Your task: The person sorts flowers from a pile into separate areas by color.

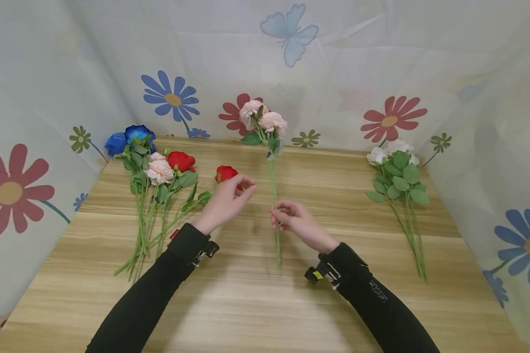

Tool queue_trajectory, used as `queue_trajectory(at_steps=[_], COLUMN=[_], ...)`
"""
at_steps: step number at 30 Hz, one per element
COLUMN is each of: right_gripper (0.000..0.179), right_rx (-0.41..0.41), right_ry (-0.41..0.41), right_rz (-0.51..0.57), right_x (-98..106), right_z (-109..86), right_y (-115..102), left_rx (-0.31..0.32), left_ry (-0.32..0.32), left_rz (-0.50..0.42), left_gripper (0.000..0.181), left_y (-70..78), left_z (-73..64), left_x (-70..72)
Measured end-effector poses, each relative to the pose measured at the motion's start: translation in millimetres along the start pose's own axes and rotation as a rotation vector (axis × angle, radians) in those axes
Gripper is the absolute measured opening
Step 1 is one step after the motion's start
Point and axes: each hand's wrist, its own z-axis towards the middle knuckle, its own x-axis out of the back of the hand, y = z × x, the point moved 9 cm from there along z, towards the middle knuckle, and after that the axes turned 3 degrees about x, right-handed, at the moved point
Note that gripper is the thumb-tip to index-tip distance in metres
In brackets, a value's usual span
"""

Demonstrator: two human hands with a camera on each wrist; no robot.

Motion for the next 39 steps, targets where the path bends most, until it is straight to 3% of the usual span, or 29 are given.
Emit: queue_trajectory(at_steps=[8,12,27,39], right_gripper=[0.032,0.034,0.040,0.040], right_rx=[-0.068,-0.080,-0.153,-0.243], right_ry=[0.051,0.067,0.111,0.126], right_rz=[0.015,0.000,-0.010,-0.098], right_x=[37.4,53.7,105.5,149.3], right_z=[-18.5,-29.8,-77.9,-112.2], right_y=[16.8,22.5,40.6,62.7], left_rx=[-0.063,-0.061,-0.056,-0.032], left_ry=[0.064,0.068,0.070,0.093], left_rz=[0.249,0.317,0.385,0.425], left_gripper=[0.031,0.033,0.033,0.036], left_y=[-15.0,-27.4,-47.5,-51.0], left_z=[-14.9,-21.3,-37.8,-46.9], left_x=[25.5,33.7,55.8,71.8])
